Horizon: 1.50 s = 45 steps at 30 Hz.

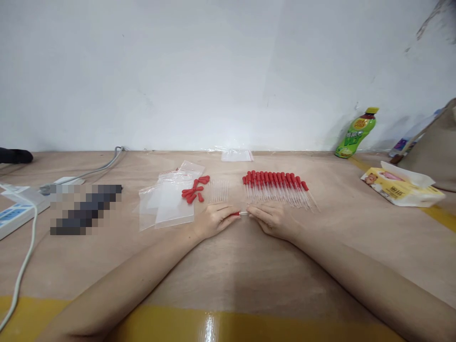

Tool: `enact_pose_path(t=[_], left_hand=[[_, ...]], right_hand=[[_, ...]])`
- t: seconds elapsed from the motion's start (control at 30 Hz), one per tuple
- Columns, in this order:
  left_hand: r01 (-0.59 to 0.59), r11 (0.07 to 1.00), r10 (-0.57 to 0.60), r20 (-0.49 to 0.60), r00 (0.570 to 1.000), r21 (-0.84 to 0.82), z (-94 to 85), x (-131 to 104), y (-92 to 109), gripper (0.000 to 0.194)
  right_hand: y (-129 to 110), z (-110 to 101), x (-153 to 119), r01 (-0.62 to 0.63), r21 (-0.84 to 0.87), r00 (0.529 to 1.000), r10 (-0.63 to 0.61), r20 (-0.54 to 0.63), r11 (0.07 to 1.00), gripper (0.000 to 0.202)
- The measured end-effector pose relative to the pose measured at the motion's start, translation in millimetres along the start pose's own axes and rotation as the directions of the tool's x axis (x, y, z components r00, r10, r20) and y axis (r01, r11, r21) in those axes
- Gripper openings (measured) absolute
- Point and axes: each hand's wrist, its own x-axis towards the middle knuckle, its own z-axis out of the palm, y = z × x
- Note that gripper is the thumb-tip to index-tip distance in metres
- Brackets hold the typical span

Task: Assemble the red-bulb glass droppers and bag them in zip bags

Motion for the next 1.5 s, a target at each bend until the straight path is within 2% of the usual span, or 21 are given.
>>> enact_pose_path(t=[0.17, 0.3, 0.43, 0.57, 0.63, 0.7, 0.8, 0.87, 0.93, 1.13, 1.23, 1.3, 1.43, 1.5], left_hand=[[0.046, 0.997, -0.041, 0.077, 0.996, -0.066, 0.7, -0.8, 2.4, 0.017], [0.065, 0.996, -0.061, 0.068, 0.996, -0.052, 2.1, -1.2, 0.5, 0.017], [0.048, 0.999, -0.048, 0.057, 0.997, 0.003, 3.6, 0.4, -6.5, 0.018], [0.091, 0.988, -0.102, 0.079, 0.992, 0.127, 0.5, 3.2, -11.6, 0.02], [0.171, 0.965, -0.192, 0.092, 0.977, 0.2, -2.6, 3.0, -12.2, 0.03], [0.273, 0.923, -0.305, 0.08, 0.949, 0.272, -4.8, 1.3, -12.8, 0.041], [0.378, 0.858, -0.433, 0.093, 0.897, 0.348, -4.6, -2.4, -14.7, 0.042], [0.406, 0.837, -0.475, 0.118, 0.872, 0.367, -2.8, -4.4, -16.3, 0.04], [0.417, 0.831, -0.49, 0.128, 0.863, 0.369, -0.9, -5.5, -17.5, 0.039], [0.439, 0.824, -0.517, 0.156, 0.842, 0.358, 0.1, -6.7, -18.1, 0.041], [0.449, 0.822, -0.527, 0.169, 0.833, 0.35, -0.1, -6.9, -18.2, 0.041], [0.444, 0.827, -0.521, 0.171, 0.836, 0.345, 0.0, -6.9, -18.4, 0.04], [0.44, 0.829, -0.517, 0.173, 0.838, 0.345, 0.2, -6.3, -18.3, 0.04], [0.438, 0.83, -0.515, 0.173, 0.839, 0.345, 0.0, -5.8, -17.9, 0.04]], right_hand=[[-7.3, -0.1, 1.7, -0.093, 0.048, 0.991, 0.088, 0.103, 0.995, 0.019], [-11.0, 0.5, 4.1, -0.196, 0.044, 0.965, 0.185, 0.187, 0.98, 0.024], [-12.4, 1.7, 9.8, -0.235, 0.035, 0.954, 0.224, 0.2, 0.971, 0.025], [-10.1, -2.2, 17.4, -0.249, -0.104, 0.941, 0.266, 0.209, 0.963, 0.021], [-3.8, -7.5, 20.2, -0.342, -0.145, 0.902, 0.368, 0.225, 0.928, 0.022], [7.8, -13.8, 22.6, -0.5, -0.114, 0.825, 0.512, 0.238, 0.858, 0.024], [31.0, -20.2, 28.2, -0.744, -0.069, 0.633, 0.734, 0.247, 0.665, 0.026], [43.6, -19.0, 34.6, -0.839, -0.08, 0.507, 0.827, 0.242, 0.538, 0.026], [49.3, -11.9, 43.0, -0.876, -0.096, 0.44, 0.865, 0.242, 0.473, 0.026], [35.6, 25.4, 66.4, -0.843, -0.327, 0.359, 0.9, 0.248, 0.427, 0.028], [29.4, 34.2, 70.2, -0.815, -0.41, 0.33, 0.91, 0.252, 0.409, 0.03], [28.0, 33.5, 69.6, -0.807, -0.422, 0.333, 0.908, 0.254, 0.414, 0.032], [29.2, 24.6, 63.5, -0.802, -0.41, 0.377, 0.901, 0.214, 0.433, 0.036], [31.2, 21.4, 59.8, -0.802, -0.415, 0.374, 0.903, 0.211, 0.429, 0.036]])
